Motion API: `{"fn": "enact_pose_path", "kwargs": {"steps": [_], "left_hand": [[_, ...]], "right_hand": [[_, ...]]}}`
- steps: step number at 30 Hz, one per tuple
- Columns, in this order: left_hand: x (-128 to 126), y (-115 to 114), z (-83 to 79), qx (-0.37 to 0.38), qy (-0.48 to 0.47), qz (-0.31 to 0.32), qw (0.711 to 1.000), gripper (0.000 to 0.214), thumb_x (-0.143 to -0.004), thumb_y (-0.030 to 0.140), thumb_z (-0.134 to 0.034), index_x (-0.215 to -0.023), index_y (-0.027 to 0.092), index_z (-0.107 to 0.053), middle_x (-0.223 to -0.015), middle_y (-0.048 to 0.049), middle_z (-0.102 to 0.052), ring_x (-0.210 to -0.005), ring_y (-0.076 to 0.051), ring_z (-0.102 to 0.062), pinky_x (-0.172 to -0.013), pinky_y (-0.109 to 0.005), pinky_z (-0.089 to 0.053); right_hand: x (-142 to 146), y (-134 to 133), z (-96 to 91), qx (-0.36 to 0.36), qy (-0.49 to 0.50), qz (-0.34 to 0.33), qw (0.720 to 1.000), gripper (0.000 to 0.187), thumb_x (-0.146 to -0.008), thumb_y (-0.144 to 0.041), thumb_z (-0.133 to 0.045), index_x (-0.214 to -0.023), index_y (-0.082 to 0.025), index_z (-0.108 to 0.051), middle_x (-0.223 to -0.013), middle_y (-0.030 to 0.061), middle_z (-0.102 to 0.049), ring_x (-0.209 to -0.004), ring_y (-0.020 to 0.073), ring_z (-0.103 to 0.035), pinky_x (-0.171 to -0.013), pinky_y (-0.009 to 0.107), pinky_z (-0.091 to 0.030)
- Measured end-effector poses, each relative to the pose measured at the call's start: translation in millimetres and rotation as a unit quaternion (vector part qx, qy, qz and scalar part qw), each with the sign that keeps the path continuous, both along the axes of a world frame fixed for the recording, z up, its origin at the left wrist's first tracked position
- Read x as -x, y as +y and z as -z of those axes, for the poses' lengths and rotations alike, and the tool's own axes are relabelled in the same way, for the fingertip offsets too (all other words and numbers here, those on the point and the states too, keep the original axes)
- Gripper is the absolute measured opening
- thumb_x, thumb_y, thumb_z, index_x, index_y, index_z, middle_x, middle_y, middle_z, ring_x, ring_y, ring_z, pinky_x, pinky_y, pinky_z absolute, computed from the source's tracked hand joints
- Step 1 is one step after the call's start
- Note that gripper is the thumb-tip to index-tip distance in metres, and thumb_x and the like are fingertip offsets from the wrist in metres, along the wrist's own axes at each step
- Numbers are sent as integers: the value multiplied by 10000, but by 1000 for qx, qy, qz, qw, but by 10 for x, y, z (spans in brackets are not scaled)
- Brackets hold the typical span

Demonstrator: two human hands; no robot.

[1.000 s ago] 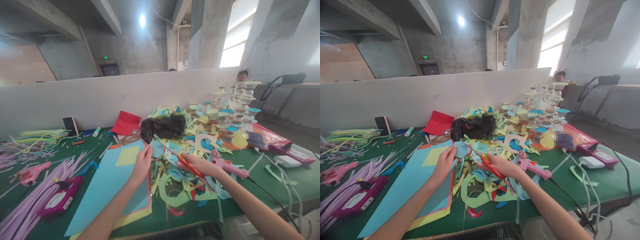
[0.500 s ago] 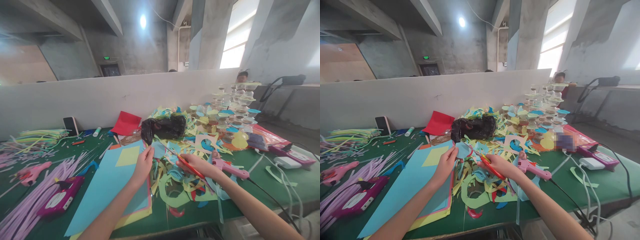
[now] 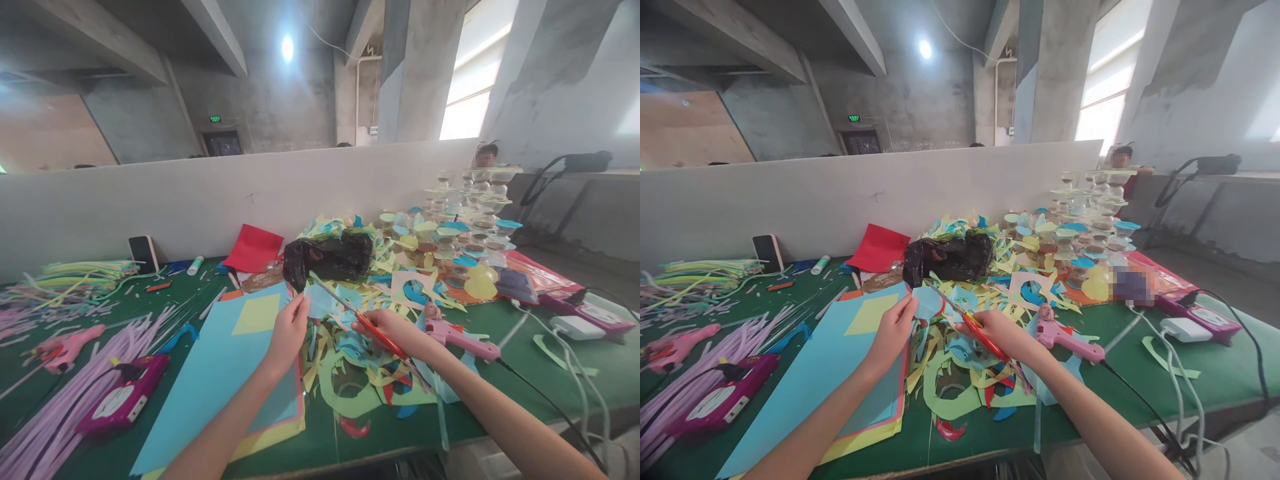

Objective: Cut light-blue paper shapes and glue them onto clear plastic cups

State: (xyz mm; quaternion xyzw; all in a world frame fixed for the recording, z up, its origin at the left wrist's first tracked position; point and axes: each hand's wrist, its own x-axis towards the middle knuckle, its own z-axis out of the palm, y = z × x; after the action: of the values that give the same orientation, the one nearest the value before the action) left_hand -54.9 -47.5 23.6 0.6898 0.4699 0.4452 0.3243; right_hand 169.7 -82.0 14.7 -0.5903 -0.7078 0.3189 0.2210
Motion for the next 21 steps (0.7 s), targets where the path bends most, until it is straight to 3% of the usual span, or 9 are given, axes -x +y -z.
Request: {"fn": "enact_pose_path", "kwargs": {"steps": [4,10,15,21], "left_hand": [[-1,7,-22,16,-9,16,1000,388,-922,515,-419,-692,206,-467,-580,37,-351,-534,-124,-283,-518,-257,-269],[-4,11,-22,21,-22,29,999,346,-921,490,-425,-714,214,-458,-590,33,-363,-569,-140,-388,-559,-251,-335],[2,22,6,2,-2,26,1000,344,-916,492,-430,-708,218,-452,-578,44,-344,-527,-131,-356,-521,-256,-296],[30,17,-7,-19,38,37,998,338,-939,445,-394,-688,219,-401,-558,49,-361,-537,-137,-473,-528,-247,-307]], "right_hand": [[-16,14,18,-26,-6,3,1000,561,-844,-733,-439,-630,-219,-368,-553,-38,-407,-505,120,-354,-514,268,-252],[-30,-29,7,-32,-40,-30,998,467,-864,-685,-462,-821,-228,-381,-699,-20,-501,-614,157,-450,-572,272,-321],[-37,-51,-16,-17,-46,-49,998,468,-876,-685,-435,-805,-231,-352,-704,-25,-479,-619,155,-444,-587,276,-325],[-31,-47,-50,-12,-50,-59,997,480,-861,-697,-452,-800,-227,-376,-709,-20,-485,-618,157,-445,-580,273,-316]]}}
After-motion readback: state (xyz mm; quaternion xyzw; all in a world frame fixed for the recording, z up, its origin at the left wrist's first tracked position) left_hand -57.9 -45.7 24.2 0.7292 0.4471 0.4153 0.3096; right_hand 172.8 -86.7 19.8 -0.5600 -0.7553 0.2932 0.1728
